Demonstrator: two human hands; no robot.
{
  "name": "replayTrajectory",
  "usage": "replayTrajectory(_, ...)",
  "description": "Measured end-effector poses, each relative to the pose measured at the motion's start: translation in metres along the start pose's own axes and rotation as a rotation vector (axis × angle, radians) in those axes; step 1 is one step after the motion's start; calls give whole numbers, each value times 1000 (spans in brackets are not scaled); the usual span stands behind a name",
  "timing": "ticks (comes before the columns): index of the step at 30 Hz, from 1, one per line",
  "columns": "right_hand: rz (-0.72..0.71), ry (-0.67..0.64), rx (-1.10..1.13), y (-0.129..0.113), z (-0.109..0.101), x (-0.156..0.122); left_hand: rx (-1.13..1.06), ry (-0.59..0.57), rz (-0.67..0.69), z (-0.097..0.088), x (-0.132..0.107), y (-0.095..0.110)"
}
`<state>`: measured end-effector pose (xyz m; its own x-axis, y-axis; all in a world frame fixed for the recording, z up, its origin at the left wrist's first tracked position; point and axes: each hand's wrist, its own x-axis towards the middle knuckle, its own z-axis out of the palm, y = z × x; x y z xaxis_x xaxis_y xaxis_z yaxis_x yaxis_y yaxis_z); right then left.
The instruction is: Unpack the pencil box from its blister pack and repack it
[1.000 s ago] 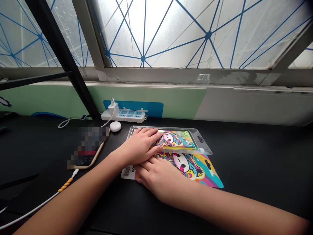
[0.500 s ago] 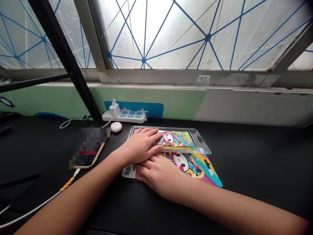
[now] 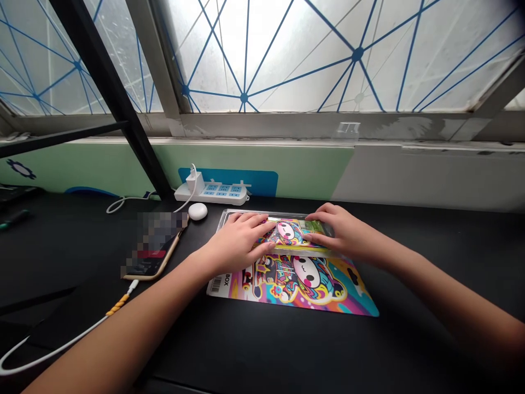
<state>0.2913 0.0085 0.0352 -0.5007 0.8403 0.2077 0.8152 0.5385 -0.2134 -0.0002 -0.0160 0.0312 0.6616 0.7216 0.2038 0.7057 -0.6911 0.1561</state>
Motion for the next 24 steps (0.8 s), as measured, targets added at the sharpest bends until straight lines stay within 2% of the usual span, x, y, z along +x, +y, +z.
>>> replayTrajectory(3, 49, -59, 66, 12, -3, 2, 2, 6, -13, 2, 1, 0)
replayTrajectory(9, 81, -208, 76, 6, -14, 3, -40, 44, -67, 2, 2, 3)
replayTrajectory(19, 97, -138, 33, 0, -11, 1, -22, 101, -139, 0, 0, -8)
replayTrajectory(24, 51, -28, -26, -3, -6, -4, -10, 143, -175, -8, -3, -20)
